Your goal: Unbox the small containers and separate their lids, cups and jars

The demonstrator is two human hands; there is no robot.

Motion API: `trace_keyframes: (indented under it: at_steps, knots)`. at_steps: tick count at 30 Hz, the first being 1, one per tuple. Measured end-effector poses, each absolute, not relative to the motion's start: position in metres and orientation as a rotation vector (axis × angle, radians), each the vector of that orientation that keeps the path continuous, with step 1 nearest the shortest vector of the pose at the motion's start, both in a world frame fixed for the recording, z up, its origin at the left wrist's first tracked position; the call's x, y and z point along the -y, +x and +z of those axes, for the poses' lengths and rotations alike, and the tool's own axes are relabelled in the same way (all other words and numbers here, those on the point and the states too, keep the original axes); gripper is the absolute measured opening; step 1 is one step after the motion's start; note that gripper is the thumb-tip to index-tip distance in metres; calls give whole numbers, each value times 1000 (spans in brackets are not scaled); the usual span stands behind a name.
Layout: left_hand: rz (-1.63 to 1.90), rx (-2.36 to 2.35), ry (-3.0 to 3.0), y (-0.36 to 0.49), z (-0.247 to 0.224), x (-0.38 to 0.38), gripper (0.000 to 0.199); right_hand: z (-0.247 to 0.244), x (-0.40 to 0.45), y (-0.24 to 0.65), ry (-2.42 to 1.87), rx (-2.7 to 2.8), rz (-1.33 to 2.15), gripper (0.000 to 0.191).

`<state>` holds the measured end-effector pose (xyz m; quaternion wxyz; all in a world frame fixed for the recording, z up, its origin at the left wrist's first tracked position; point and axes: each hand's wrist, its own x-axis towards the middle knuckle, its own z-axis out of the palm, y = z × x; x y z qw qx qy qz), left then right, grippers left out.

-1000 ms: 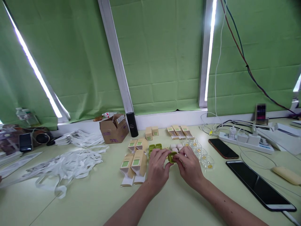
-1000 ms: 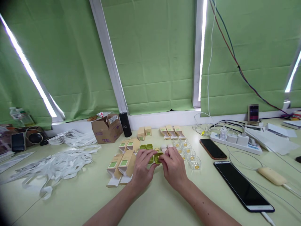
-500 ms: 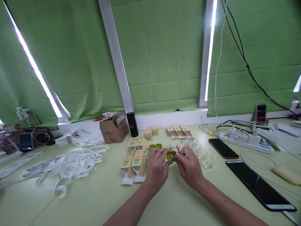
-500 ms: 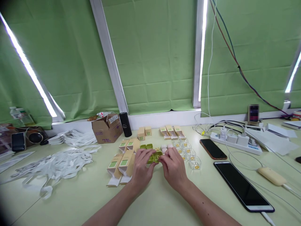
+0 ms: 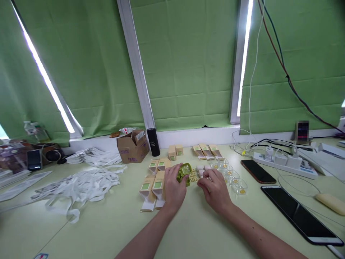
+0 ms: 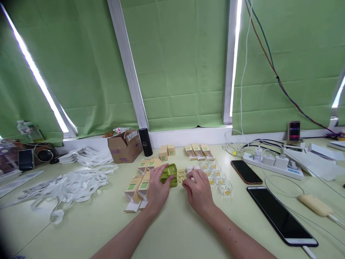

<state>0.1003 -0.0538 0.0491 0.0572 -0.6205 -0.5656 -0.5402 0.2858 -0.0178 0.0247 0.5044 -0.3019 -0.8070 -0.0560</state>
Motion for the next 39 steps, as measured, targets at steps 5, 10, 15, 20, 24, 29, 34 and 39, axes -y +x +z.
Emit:
trace_keyframes:
  at_steps: [5,10,15,20,24,29,34,39]
  knots:
    - [-1668,1754,-1852,101,48,53,39,13,11,278,-852,2025,-192,18]
    - [-1657,1777,-1832,102,49,54,40,5,9,274,-921,2105,-245,18]
    - [-1663,1764,-1835,103,48,55,38,3,4,270,-956,2164,-292,15]
    - [-1680,1740,-1851,103,48,55,37,2,0,268,-971,2202,-321,17]
    - [-1725,1757,-1846,104,49,56,36,0,0,269,-972,2195,-343,16]
    - [-1841,1838,-1830,102,49,56,29,1,3,272,-902,2202,-369,14]
    - [-2234,1872,-1853,103,48,50,32,5,8,273,-902,2279,-338,11]
    - [-2919,1848,-1734,106,49,47,46,7,9,273,-952,2313,-326,11]
